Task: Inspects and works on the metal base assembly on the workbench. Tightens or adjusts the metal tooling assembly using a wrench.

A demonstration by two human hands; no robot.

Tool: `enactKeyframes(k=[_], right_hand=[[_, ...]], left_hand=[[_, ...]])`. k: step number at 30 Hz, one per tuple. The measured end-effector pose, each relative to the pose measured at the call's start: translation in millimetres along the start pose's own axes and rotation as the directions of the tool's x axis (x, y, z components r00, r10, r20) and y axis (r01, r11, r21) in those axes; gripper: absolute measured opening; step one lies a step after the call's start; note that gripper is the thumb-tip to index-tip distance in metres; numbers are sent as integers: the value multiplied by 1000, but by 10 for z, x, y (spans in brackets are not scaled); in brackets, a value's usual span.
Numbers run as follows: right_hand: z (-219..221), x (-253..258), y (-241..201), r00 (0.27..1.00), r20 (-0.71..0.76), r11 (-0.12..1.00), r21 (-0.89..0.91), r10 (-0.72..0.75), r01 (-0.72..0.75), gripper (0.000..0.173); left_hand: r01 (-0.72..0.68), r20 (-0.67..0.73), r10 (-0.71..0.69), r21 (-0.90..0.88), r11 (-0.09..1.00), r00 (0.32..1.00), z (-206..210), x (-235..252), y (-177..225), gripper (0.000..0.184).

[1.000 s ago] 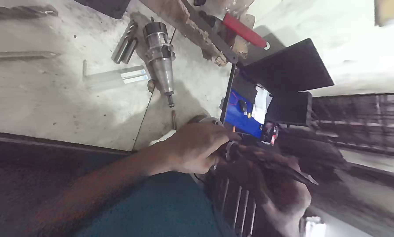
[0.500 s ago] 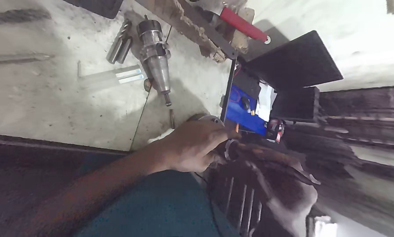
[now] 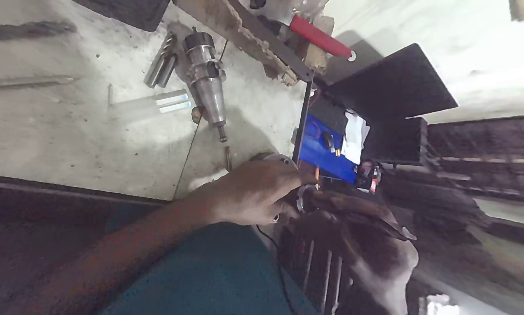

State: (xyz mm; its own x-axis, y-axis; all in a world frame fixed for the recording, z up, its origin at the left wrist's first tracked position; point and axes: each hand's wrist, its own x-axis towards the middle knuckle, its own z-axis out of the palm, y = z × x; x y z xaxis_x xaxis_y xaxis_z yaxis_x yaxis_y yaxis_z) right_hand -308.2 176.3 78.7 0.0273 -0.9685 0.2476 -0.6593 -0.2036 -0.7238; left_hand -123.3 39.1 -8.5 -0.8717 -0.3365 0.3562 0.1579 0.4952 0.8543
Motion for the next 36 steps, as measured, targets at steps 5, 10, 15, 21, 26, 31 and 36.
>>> enactKeyframes(k=[5, 10, 15, 21, 26, 31, 36], right_hand=[[-51, 3, -39, 998, 13, 998, -36, 56, -56, 32], [-17, -3, -57, 999, -5, 999, 1, 47, -47, 30], [-9, -38, 12, 1000, -27, 997, -77, 9, -11, 28], [-14, -16, 44, 1000, -11, 996, -90, -28, 27, 25], [-19, -2, 28, 1000, -2, 995, -97, -23, 22, 23], [-75, -11, -40, 1000, 8, 982, -190, 17, -15, 24], [-66, 2, -46, 999, 26, 995, -99, 25, -22, 27]], left_hand=[[51, 183, -44, -34, 998, 982, -218, 134, -15, 52], [113, 17, -112, -71, 991, 994, -65, -15, 46, 56], [132, -198, -119, 56, 990, 973, 283, -38, 153, 73], [338, -263, -288, 173, 925, 921, 420, 177, 312, 51], [320, -32, -319, 186, 929, 947, 241, 289, 268, 50], [44, 391, -108, 169, 985, 914, -135, 590, 140, 42], [149, 163, -175, 161, 976, 971, -14, 351, 209, 55]])
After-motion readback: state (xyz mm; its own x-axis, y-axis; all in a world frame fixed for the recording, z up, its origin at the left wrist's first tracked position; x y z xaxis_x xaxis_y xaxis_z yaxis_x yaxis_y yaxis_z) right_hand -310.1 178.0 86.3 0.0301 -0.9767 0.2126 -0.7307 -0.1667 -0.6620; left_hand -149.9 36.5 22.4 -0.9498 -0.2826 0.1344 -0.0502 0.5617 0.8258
